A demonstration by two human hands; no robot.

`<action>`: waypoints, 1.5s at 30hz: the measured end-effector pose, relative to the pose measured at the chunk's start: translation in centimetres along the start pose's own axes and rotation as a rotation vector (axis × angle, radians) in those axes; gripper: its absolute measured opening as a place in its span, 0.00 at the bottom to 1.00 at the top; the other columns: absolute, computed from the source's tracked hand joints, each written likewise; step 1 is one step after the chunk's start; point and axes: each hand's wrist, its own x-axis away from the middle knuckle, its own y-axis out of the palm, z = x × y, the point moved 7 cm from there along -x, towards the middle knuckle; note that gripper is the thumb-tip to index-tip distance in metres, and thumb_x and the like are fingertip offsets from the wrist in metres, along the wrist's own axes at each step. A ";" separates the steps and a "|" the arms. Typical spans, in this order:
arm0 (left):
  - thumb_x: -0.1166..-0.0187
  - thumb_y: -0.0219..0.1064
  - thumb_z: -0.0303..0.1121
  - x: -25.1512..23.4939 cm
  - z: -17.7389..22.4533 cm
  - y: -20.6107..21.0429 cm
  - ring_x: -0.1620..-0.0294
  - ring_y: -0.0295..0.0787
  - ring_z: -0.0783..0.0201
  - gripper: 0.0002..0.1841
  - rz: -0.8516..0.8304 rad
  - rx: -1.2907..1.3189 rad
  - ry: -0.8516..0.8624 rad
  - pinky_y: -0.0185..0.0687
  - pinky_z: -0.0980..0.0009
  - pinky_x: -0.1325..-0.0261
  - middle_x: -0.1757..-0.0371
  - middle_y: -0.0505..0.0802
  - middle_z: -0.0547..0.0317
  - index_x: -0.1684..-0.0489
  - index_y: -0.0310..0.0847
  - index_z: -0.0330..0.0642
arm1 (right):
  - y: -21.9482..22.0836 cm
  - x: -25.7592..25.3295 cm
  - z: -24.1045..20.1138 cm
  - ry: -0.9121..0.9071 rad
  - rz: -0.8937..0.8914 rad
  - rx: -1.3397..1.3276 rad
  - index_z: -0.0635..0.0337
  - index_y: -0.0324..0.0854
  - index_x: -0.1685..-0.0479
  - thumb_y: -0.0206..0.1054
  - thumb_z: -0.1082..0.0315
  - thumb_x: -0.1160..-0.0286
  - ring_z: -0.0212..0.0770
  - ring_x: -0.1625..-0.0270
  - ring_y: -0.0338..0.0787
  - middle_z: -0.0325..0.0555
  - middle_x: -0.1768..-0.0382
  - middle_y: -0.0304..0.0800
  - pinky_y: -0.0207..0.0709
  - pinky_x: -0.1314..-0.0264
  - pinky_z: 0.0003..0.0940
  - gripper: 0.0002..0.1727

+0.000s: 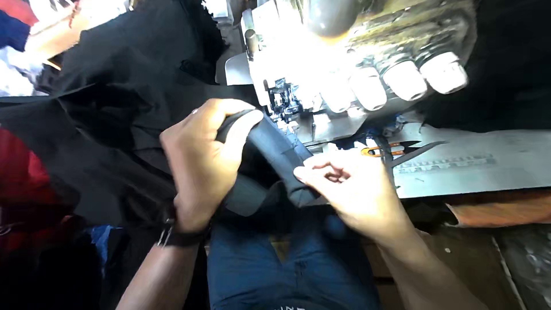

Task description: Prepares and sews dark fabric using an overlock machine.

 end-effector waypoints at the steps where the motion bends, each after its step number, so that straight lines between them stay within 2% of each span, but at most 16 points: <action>1: 0.21 0.73 0.33 -0.4 -0.9 1.4 0.61 0.90 0.77 0.07 -0.018 -0.001 -0.020 0.84 0.80 0.58 0.60 0.94 0.63 0.52 0.89 0.41 | -0.1 -0.7 1.0 0.040 -0.002 0.004 0.48 0.90 0.54 0.80 0.59 0.32 0.19 0.77 0.84 0.24 0.78 0.90 0.79 0.75 0.14 0.11; 3: 0.22 0.75 0.34 -0.5 -2.4 3.5 0.61 0.90 0.78 0.08 -0.042 0.040 -0.067 0.85 0.80 0.58 0.60 0.94 0.65 0.52 0.88 0.43 | -0.1 -1.7 2.8 0.122 -0.061 -0.016 0.47 0.88 0.42 0.80 0.55 0.32 0.20 0.80 0.85 0.23 0.79 0.90 0.79 0.76 0.15 0.20; 4: 0.23 0.76 0.32 -0.5 -2.9 4.2 0.60 0.91 0.79 0.08 -0.043 0.071 -0.074 0.86 0.80 0.57 0.60 0.95 0.65 0.52 0.89 0.42 | 0.0 -1.9 3.5 0.157 -0.097 -0.049 0.47 0.89 0.43 0.79 0.54 0.31 0.20 0.79 0.85 0.24 0.78 0.91 0.80 0.76 0.15 0.19; 8: 0.25 0.75 0.27 0.0 -3.9 5.4 0.56 0.92 0.75 0.07 -0.025 0.155 -0.034 0.88 0.78 0.51 0.58 0.95 0.61 0.54 0.89 0.36 | 0.1 -1.9 4.3 0.219 -0.138 -0.122 0.49 0.90 0.68 0.79 0.54 0.33 0.20 0.81 0.82 0.26 0.82 0.89 0.75 0.79 0.14 0.11; 12: 0.25 0.76 0.27 0.3 -4.2 5.7 0.53 0.92 0.73 0.07 0.001 0.152 -0.003 0.88 0.76 0.47 0.56 0.96 0.58 0.55 0.89 0.35 | -0.1 -1.6 3.6 0.304 -0.125 -0.197 0.54 0.90 0.65 0.80 0.60 0.33 0.19 0.76 0.86 0.28 0.76 0.91 0.81 0.71 0.12 0.09; 16: 0.25 0.76 0.28 0.5 -4.1 5.8 0.52 0.92 0.71 0.08 0.009 0.151 0.021 0.88 0.75 0.47 0.56 0.95 0.56 0.56 0.89 0.34 | 0.0 -1.1 4.0 0.178 -0.067 -0.126 0.48 0.91 0.66 0.78 0.55 0.31 0.18 0.78 0.83 0.24 0.79 0.89 0.75 0.78 0.12 0.09; 18: 0.25 0.76 0.28 0.6 -4.1 5.8 0.52 0.92 0.70 0.08 0.013 0.152 0.027 0.88 0.73 0.46 0.56 0.95 0.55 0.56 0.89 0.34 | -0.3 -1.1 3.7 0.079 0.004 0.019 0.45 0.91 0.68 0.77 0.51 0.32 0.16 0.68 0.80 0.23 0.70 0.86 0.72 0.68 0.11 0.10; 21: 0.25 0.77 0.29 0.5 -4.2 5.9 0.51 0.92 0.69 0.08 0.021 0.132 0.027 0.87 0.72 0.45 0.57 0.95 0.55 0.57 0.90 0.34 | -0.4 -1.6 3.6 0.012 -0.007 0.036 0.44 0.92 0.70 0.78 0.52 0.33 0.22 0.50 0.85 0.28 0.56 0.89 0.81 0.50 0.18 0.09; 24: 0.24 0.76 0.29 0.5 -4.0 5.8 0.51 0.92 0.70 0.07 0.003 0.102 0.033 0.87 0.73 0.45 0.56 0.95 0.55 0.57 0.90 0.35 | 0.5 -1.9 3.8 0.096 -0.146 -0.106 0.44 0.84 0.75 0.77 0.59 0.32 0.16 0.71 0.81 0.24 0.73 0.86 0.72 0.73 0.11 0.09; 29: 0.25 0.78 0.35 0.5 -3.3 5.0 0.54 0.91 0.72 0.07 -0.129 -0.011 0.019 0.85 0.76 0.51 0.56 0.96 0.60 0.58 0.93 0.42 | 1.6 0.2 3.0 0.110 -0.123 -0.140 0.45 0.75 0.77 0.79 0.63 0.37 0.16 0.78 0.75 0.24 0.78 0.82 0.63 0.79 0.11 0.14; 31: 0.27 0.78 0.37 -0.3 -3.0 4.9 0.59 0.90 0.71 0.08 -0.222 -0.058 -0.018 0.83 0.72 0.57 0.60 0.94 0.62 0.57 0.93 0.46 | 1.6 0.4 2.2 0.062 -0.128 -0.082 0.45 0.79 0.68 0.78 0.60 0.36 0.17 0.76 0.79 0.23 0.76 0.83 0.70 0.78 0.11 0.11; 33: 0.28 0.80 0.39 -0.8 -2.8 5.0 0.64 0.89 0.68 0.10 -0.293 -0.086 -0.056 0.82 0.66 0.63 0.63 0.93 0.63 0.56 0.90 0.47 | 1.7 0.1 1.5 0.004 -0.201 -0.049 0.45 0.87 0.48 0.76 0.60 0.31 0.20 0.69 0.88 0.24 0.68 0.90 0.83 0.70 0.13 0.13; 36: 0.22 0.74 0.45 -0.7 -3.0 5.6 0.56 0.90 0.61 0.12 -0.320 -0.204 -0.094 0.81 0.55 0.57 0.55 0.93 0.62 0.49 0.89 0.51 | 1.8 -0.3 1.4 0.021 -0.281 0.055 0.31 0.83 0.24 0.70 0.56 0.27 0.16 0.69 0.83 0.19 0.65 0.88 0.77 0.70 0.11 0.27; 39: 0.16 0.65 0.47 0.2 -3.9 6.8 0.44 0.80 0.57 0.14 -0.212 -0.248 -0.123 0.69 0.51 0.42 0.50 0.87 0.60 0.46 0.88 0.50 | 1.8 -0.3 1.5 0.080 -0.264 0.023 0.35 0.82 0.22 0.72 0.54 0.30 0.15 0.72 0.82 0.18 0.69 0.87 0.76 0.72 0.10 0.30; 42: 0.19 0.67 0.43 -0.4 -4.7 7.5 0.43 0.78 0.56 0.10 -0.116 -0.184 -0.120 0.66 0.51 0.42 0.49 0.86 0.58 0.55 0.87 0.48 | 1.2 -1.2 1.6 0.093 -0.186 -0.015 0.41 0.79 0.20 0.73 0.56 0.30 0.15 0.73 0.81 0.20 0.71 0.87 0.76 0.74 0.10 0.33; 45: 0.28 0.68 0.33 -1.7 -4.7 8.0 0.36 0.81 0.49 0.17 -0.172 -0.145 -0.071 0.69 0.43 0.42 0.39 0.87 0.49 0.42 0.86 0.42 | 0.5 -2.2 1.9 0.136 -0.121 -0.004 0.45 0.76 0.18 0.76 0.55 0.33 0.17 0.77 0.78 0.21 0.75 0.84 0.72 0.76 0.10 0.37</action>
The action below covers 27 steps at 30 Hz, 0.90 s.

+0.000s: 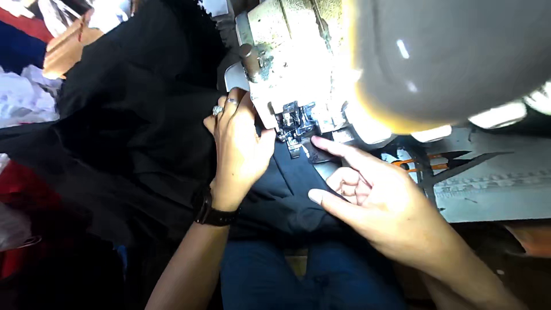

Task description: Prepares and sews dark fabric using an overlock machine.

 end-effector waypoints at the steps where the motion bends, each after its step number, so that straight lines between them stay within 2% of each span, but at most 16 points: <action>1: 0.29 0.68 0.32 -0.2 0.0 0.0 0.35 0.80 0.50 0.19 -0.012 0.021 0.015 0.68 0.43 0.42 0.38 0.87 0.49 0.39 0.85 0.42 | 0.0 -0.2 0.0 0.014 0.000 -0.012 0.45 0.76 0.18 0.76 0.55 0.34 0.17 0.78 0.79 0.21 0.75 0.84 0.73 0.77 0.10 0.37; 5: 0.30 0.69 0.30 -0.1 0.1 0.0 0.36 0.80 0.53 0.17 0.002 0.078 0.027 0.68 0.47 0.41 0.40 0.87 0.52 0.41 0.86 0.42 | 0.2 -0.1 0.2 0.015 -0.003 -0.057 0.44 0.75 0.18 0.77 0.56 0.35 0.20 0.80 0.78 0.22 0.78 0.83 0.71 0.79 0.12 0.37; 9: 0.27 0.68 0.30 0.3 0.4 0.0 0.33 0.79 0.52 0.14 0.008 0.052 0.020 0.67 0.45 0.40 0.38 0.87 0.51 0.44 0.86 0.43 | 0.5 1.0 0.1 0.010 0.005 -0.113 0.36 0.73 0.18 0.77 0.59 0.34 0.23 0.78 0.83 0.25 0.75 0.87 0.77 0.77 0.14 0.37; 11: 0.26 0.68 0.30 0.2 0.2 0.0 0.33 0.79 0.53 0.14 -0.001 0.068 0.017 0.67 0.45 0.39 0.38 0.87 0.52 0.44 0.86 0.44 | 0.7 1.8 -0.2 -0.047 0.025 -0.145 0.40 0.81 0.28 0.76 0.61 0.31 0.24 0.73 0.86 0.27 0.69 0.90 0.79 0.73 0.15 0.27; 13: 0.27 0.68 0.30 -0.1 -0.1 0.1 0.34 0.80 0.55 0.14 -0.006 0.120 0.023 0.68 0.45 0.38 0.41 0.87 0.54 0.44 0.86 0.44 | 1.0 2.3 -0.5 -0.113 0.028 -0.166 0.49 0.93 0.46 0.73 0.66 0.27 0.26 0.62 0.92 0.31 0.59 0.97 0.87 0.63 0.17 0.12; 14: 0.27 0.69 0.30 -0.3 -0.4 0.3 0.35 0.81 0.57 0.14 -0.002 0.140 0.013 0.68 0.45 0.37 0.43 0.88 0.56 0.45 0.87 0.45 | 1.0 2.5 -0.5 -0.125 0.032 -0.159 0.51 0.95 0.51 0.72 0.66 0.26 0.26 0.59 0.93 0.32 0.57 0.98 0.89 0.59 0.18 0.09; 15: 0.29 0.70 0.33 -0.7 -0.9 0.7 0.36 0.81 0.61 0.13 0.014 0.154 -0.014 0.65 0.45 0.35 0.46 0.88 0.61 0.46 0.88 0.49 | 1.1 2.5 -0.4 -0.125 0.038 -0.151 0.51 0.96 0.53 0.71 0.66 0.25 0.26 0.58 0.94 0.32 0.57 0.98 0.89 0.58 0.18 0.09; 17: 0.29 0.72 0.36 -1.4 -1.4 1.0 0.36 0.81 0.64 0.13 0.030 0.146 -0.035 0.63 0.45 0.34 0.48 0.89 0.65 0.47 0.88 0.52 | 1.2 2.2 -0.5 -0.115 0.048 -0.131 0.50 0.96 0.53 0.72 0.65 0.26 0.25 0.59 0.93 0.31 0.58 0.98 0.88 0.59 0.16 0.09; 20: 0.29 0.73 0.38 -1.9 -1.6 1.1 0.37 0.82 0.65 0.13 0.017 0.138 -0.059 0.63 0.44 0.34 0.49 0.89 0.65 0.48 0.88 0.52 | 1.2 1.9 -0.4 -0.112 0.059 -0.102 0.49 0.96 0.54 0.72 0.64 0.26 0.23 0.59 0.93 0.29 0.59 0.98 0.87 0.58 0.16 0.08; 23: 0.29 0.72 0.39 -2.5 -1.9 1.2 0.37 0.83 0.61 0.11 0.004 0.114 -0.075 0.63 0.41 0.33 0.49 0.89 0.61 0.52 0.87 0.49 | 1.2 1.6 -0.5 -0.110 0.077 -0.086 0.48 0.96 0.56 0.72 0.64 0.27 0.23 0.61 0.92 0.28 0.61 0.98 0.86 0.58 0.16 0.08; 27: 0.29 0.70 0.39 -3.5 -2.3 1.3 0.36 0.81 0.59 0.11 -0.018 0.111 -0.096 0.62 0.41 0.32 0.49 0.88 0.60 0.51 0.85 0.49 | 1.3 1.0 -0.7 -0.130 0.087 -0.079 0.49 0.96 0.57 0.72 0.65 0.27 0.24 0.57 0.94 0.29 0.61 0.98 0.88 0.53 0.17 0.08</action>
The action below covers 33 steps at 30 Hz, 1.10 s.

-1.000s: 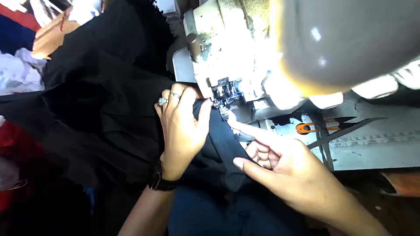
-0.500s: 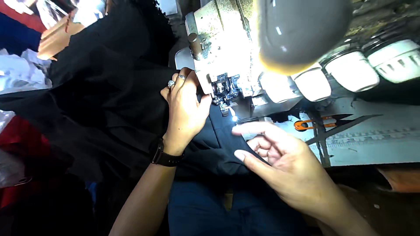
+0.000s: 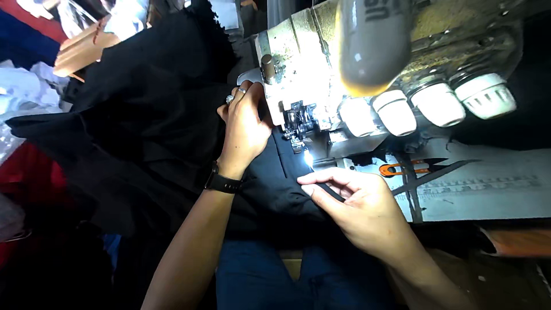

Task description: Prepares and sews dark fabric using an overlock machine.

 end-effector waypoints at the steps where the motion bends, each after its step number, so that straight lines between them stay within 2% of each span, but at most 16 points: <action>1: 0.30 0.70 0.39 -0.3 -0.1 0.0 0.35 0.81 0.59 0.12 -0.002 0.010 -0.004 0.62 0.40 0.32 0.48 0.89 0.59 0.51 0.85 0.49 | 0.0 -0.2 0.0 -0.010 0.003 -0.005 0.50 0.96 0.57 0.72 0.65 0.27 0.24 0.55 0.94 0.30 0.60 0.98 0.88 0.50 0.18 0.08; 8: 0.30 0.69 0.32 -1.4 -0.3 -0.8 0.36 0.83 0.51 0.11 0.031 0.031 0.025 0.70 0.37 0.41 0.43 0.89 0.53 0.52 0.86 0.45 | 0.3 -1.5 -0.4 -0.060 0.074 -0.003 0.53 0.96 0.57 0.74 0.68 0.28 0.24 0.55 0.95 0.33 0.60 0.99 0.90 0.51 0.19 0.06; 10: 0.28 0.69 0.32 -2.0 -0.5 -0.8 0.34 0.82 0.50 0.11 0.017 0.075 0.020 0.68 0.35 0.37 0.42 0.89 0.51 0.50 0.87 0.44 | 0.2 -1.7 -0.4 -0.054 0.100 0.046 0.51 0.96 0.59 0.75 0.66 0.28 0.21 0.58 0.94 0.31 0.62 0.99 0.88 0.54 0.17 0.06; 12: 0.24 0.70 0.35 -1.8 -1.1 -1.6 0.30 0.81 0.52 0.14 -0.040 0.069 -0.002 0.70 0.36 0.31 0.37 0.89 0.54 0.42 0.87 0.48 | 0.3 -1.9 -0.5 -0.058 0.127 0.100 0.49 0.96 0.59 0.75 0.64 0.28 0.19 0.61 0.92 0.29 0.62 0.98 0.85 0.57 0.16 0.05; 15: 0.23 0.66 0.23 3.8 0.9 -7.3 0.25 0.81 0.53 0.24 -0.117 0.047 0.079 0.77 0.46 0.24 0.26 0.86 0.52 0.25 0.78 0.43 | 0.2 -2.0 -0.8 -0.052 0.154 0.118 0.50 0.96 0.59 0.75 0.65 0.27 0.19 0.62 0.92 0.30 0.62 0.98 0.85 0.56 0.17 0.06; 18: 0.35 0.66 0.23 8.9 -0.1 -9.9 0.17 0.74 0.61 0.30 -0.287 0.031 0.176 0.77 0.53 0.20 0.15 0.77 0.61 0.26 0.81 0.48 | -0.1 -2.3 -0.6 -0.032 0.191 0.119 0.52 0.90 0.62 0.78 0.64 0.32 0.22 0.78 0.79 0.32 0.72 0.90 0.77 0.72 0.21 0.05; 20: 0.30 0.70 0.26 10.2 -1.4 -8.7 0.11 0.66 0.57 0.25 -0.399 0.027 0.217 0.69 0.51 0.14 0.10 0.71 0.55 0.29 0.85 0.45 | -0.2 -2.3 -0.4 0.005 0.176 0.198 0.58 0.84 0.59 0.80 0.62 0.33 0.29 0.82 0.73 0.36 0.77 0.81 0.75 0.73 0.30 0.13; 22: 0.25 0.73 0.28 10.5 -2.3 -8.5 0.16 0.74 0.59 0.08 -0.273 0.085 0.312 0.74 0.55 0.17 0.17 0.80 0.52 0.53 0.90 0.38 | -0.6 -2.1 -0.8 0.070 0.150 0.345 0.60 0.82 0.53 0.80 0.56 0.31 0.39 0.78 0.78 0.44 0.78 0.81 0.78 0.67 0.43 0.20; 23: 0.25 0.75 0.28 10.6 -2.1 -9.2 0.20 0.79 0.60 0.05 -0.179 0.145 0.339 0.78 0.58 0.19 0.22 0.85 0.52 0.62 0.88 0.36 | -1.0 -1.4 -1.5 0.084 0.138 0.425 0.62 0.82 0.47 0.79 0.52 0.30 0.45 0.70 0.83 0.49 0.71 0.85 0.80 0.59 0.52 0.23; 24: 0.25 0.75 0.28 10.7 -1.6 -10.1 0.24 0.83 0.61 0.06 -0.113 0.204 0.354 0.80 0.59 0.22 0.26 0.87 0.52 0.65 0.87 0.35 | -1.5 -0.5 -2.5 0.062 0.144 0.509 0.62 0.81 0.41 0.77 0.50 0.27 0.49 0.65 0.88 0.52 0.67 0.89 0.81 0.54 0.57 0.27; 26: 0.23 0.73 0.28 10.6 0.0 -10.8 0.27 0.86 0.62 0.05 -0.093 0.291 0.350 0.81 0.59 0.21 0.31 0.90 0.54 0.59 0.87 0.35 | -2.5 2.2 -4.4 -0.070 0.234 0.656 0.61 0.79 0.40 0.76 0.47 0.28 0.51 0.58 0.95 0.51 0.62 0.94 0.87 0.51 0.57 0.29; 27: 0.21 0.72 0.30 10.2 0.9 -10.7 0.36 0.91 0.63 0.08 -0.084 0.289 0.317 0.86 0.60 0.29 0.40 0.94 0.55 0.52 0.88 0.36 | -2.4 3.2 -5.6 -0.175 0.280 0.681 0.64 0.79 0.43 0.80 0.49 0.31 0.55 0.55 0.94 0.55 0.59 0.93 0.85 0.50 0.59 0.29; 28: 0.19 0.70 0.34 9.6 2.2 -10.6 0.52 0.93 0.64 0.10 -0.066 0.264 0.288 0.90 0.59 0.43 0.53 0.95 0.55 0.49 0.87 0.37 | -1.8 3.9 -6.6 -0.302 0.295 0.689 0.67 0.81 0.46 0.83 0.53 0.35 0.57 0.53 0.93 0.58 0.55 0.92 0.85 0.48 0.59 0.29; 30: 0.15 0.68 0.39 8.7 7.2 -11.6 0.73 0.86 0.65 0.12 -0.094 0.273 0.301 0.86 0.62 0.64 0.72 0.89 0.59 0.48 0.84 0.39 | 0.6 3.7 -8.0 -0.523 0.261 0.621 0.70 0.82 0.47 0.86 0.59 0.40 0.55 0.42 0.90 0.61 0.45 0.89 0.84 0.37 0.53 0.28; 31: 0.16 0.68 0.39 8.4 10.3 -12.8 0.79 0.81 0.67 0.12 -0.113 0.309 0.341 0.82 0.64 0.71 0.78 0.86 0.62 0.49 0.84 0.39 | 1.5 3.0 -8.4 -0.600 0.268 0.574 0.69 0.82 0.48 0.85 0.61 0.42 0.53 0.40 0.90 0.61 0.42 0.88 0.85 0.35 0.50 0.27; 33: 0.17 0.70 0.37 8.1 14.1 -14.7 0.84 0.78 0.70 0.10 -0.146 0.367 0.374 0.80 0.68 0.76 0.82 0.83 0.65 0.51 0.85 0.40 | 2.3 1.9 -8.7 -0.625 0.277 0.462 0.70 0.81 0.44 0.84 0.69 0.44 0.50 0.43 0.91 0.59 0.46 0.89 0.85 0.37 0.47 0.27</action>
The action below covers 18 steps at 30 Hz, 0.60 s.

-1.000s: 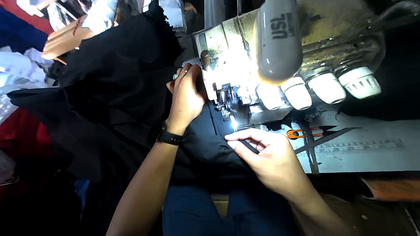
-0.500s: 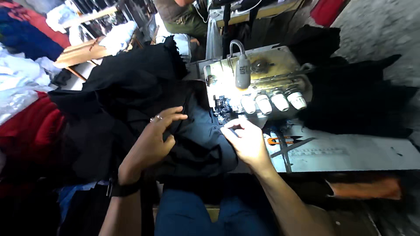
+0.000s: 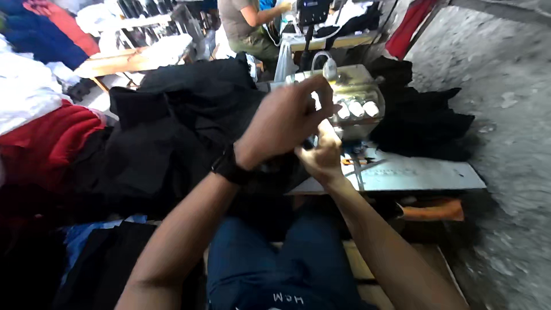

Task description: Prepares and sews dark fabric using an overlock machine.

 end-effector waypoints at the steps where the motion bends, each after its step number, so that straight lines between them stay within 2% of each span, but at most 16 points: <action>1: 0.17 0.70 0.37 -0.2 0.3 -0.4 0.85 0.76 0.70 0.10 0.012 0.021 -0.020 0.77 0.69 0.77 0.82 0.83 0.65 0.50 0.85 0.40 | 0.2 -0.3 -0.1 0.037 -0.003 -0.058 0.67 0.80 0.49 0.82 0.72 0.45 0.46 0.48 0.91 0.55 0.51 0.89 0.86 0.42 0.44 0.23; 2: 0.18 0.70 0.36 -0.1 0.1 -0.9 0.86 0.74 0.71 0.09 0.041 0.044 -0.031 0.75 0.71 0.79 0.81 0.84 0.65 0.50 0.86 0.40 | 0.3 -0.9 -0.3 0.047 0.005 -0.121 0.65 0.80 0.52 0.81 0.74 0.46 0.40 0.52 0.91 0.50 0.56 0.90 0.87 0.47 0.39 0.21; 4: 0.17 0.69 0.36 0.3 0.3 -2.0 0.87 0.72 0.72 0.09 0.088 0.061 -0.049 0.72 0.74 0.81 0.80 0.84 0.65 0.49 0.85 0.41 | 0.1 -2.0 -1.4 -0.033 0.038 -0.269 0.64 0.82 0.52 0.80 0.75 0.43 0.32 0.55 0.93 0.44 0.58 0.93 0.90 0.49 0.32 0.18; 7: 0.17 0.69 0.36 1.0 0.6 -2.8 0.88 0.71 0.72 0.09 0.140 0.027 -0.080 0.71 0.75 0.83 0.83 0.82 0.66 0.48 0.84 0.43 | -1.0 -2.7 -4.3 -0.217 0.044 -0.476 0.66 0.84 0.55 0.78 0.77 0.39 0.36 0.47 0.91 0.47 0.51 0.90 0.90 0.43 0.34 0.13; 9: 0.16 0.69 0.35 1.5 0.6 -2.7 0.88 0.70 0.72 0.10 0.152 0.040 -0.089 0.69 0.77 0.83 0.84 0.81 0.66 0.45 0.83 0.41 | -2.2 -2.6 -6.2 -0.327 0.052 -0.466 0.67 0.87 0.57 0.77 0.78 0.36 0.41 0.40 0.91 0.50 0.47 0.90 0.90 0.40 0.34 0.09; 12: 0.15 0.67 0.31 4.2 1.7 -2.6 0.84 0.76 0.72 0.17 0.183 0.104 -0.083 0.74 0.79 0.81 0.75 0.86 0.62 0.32 0.77 0.37 | -4.3 -1.9 -6.6 -0.388 0.021 -0.398 0.66 0.91 0.58 0.78 0.78 0.35 0.35 0.43 0.91 0.48 0.48 0.91 0.88 0.42 0.26 0.08; 13: 0.15 0.66 0.29 5.6 1.8 -2.4 0.77 0.81 0.71 0.20 0.207 0.138 -0.081 0.81 0.78 0.75 0.65 0.88 0.59 0.27 0.74 0.35 | -5.1 -1.2 -5.8 -0.354 -0.013 -0.408 0.63 0.92 0.58 0.78 0.77 0.35 0.32 0.46 0.90 0.45 0.49 0.91 0.86 0.45 0.23 0.08; 14: 0.14 0.64 0.30 7.1 1.2 -2.1 0.62 0.89 0.68 0.22 0.221 0.185 -0.082 0.90 0.73 0.60 0.49 0.90 0.56 0.23 0.70 0.35 | -6.0 -0.3 -4.7 -0.290 -0.030 -0.425 0.60 0.93 0.58 0.80 0.75 0.36 0.29 0.48 0.90 0.41 0.50 0.91 0.86 0.47 0.21 0.08; 15: 0.13 0.62 0.32 8.7 0.0 -1.3 0.48 0.92 0.61 0.23 0.255 0.280 -0.097 0.92 0.65 0.45 0.39 0.90 0.54 0.21 0.68 0.36 | -6.8 0.8 -3.5 -0.190 -0.018 -0.440 0.56 0.94 0.58 0.82 0.73 0.38 0.26 0.52 0.89 0.35 0.53 0.91 0.86 0.50 0.19 0.09; 16: 0.12 0.62 0.34 10.4 -1.7 0.0 0.41 0.91 0.58 0.21 0.307 0.394 -0.139 0.89 0.60 0.37 0.36 0.90 0.55 0.22 0.70 0.41 | -7.4 2.0 -2.3 -0.064 0.009 -0.442 0.53 0.94 0.61 0.83 0.71 0.40 0.23 0.57 0.87 0.29 0.58 0.90 0.83 0.54 0.17 0.09; 17: 0.12 0.63 0.36 11.9 -3.6 1.8 0.40 0.91 0.59 0.17 0.353 0.506 -0.217 0.89 0.59 0.35 0.39 0.91 0.59 0.27 0.75 0.47 | -7.7 3.1 -1.5 0.064 0.021 -0.433 0.49 0.91 0.66 0.83 0.69 0.40 0.19 0.62 0.85 0.24 0.65 0.88 0.81 0.59 0.15 0.07; 18: 0.13 0.64 0.36 12.9 -5.2 4.1 0.45 0.92 0.62 0.13 0.368 0.622 -0.324 0.90 0.62 0.39 0.44 0.93 0.60 0.34 0.80 0.49 | -7.5 4.1 -1.4 0.167 0.010 -0.430 0.48 0.86 0.75 0.81 0.67 0.38 0.16 0.70 0.82 0.22 0.74 0.85 0.78 0.67 0.12 0.08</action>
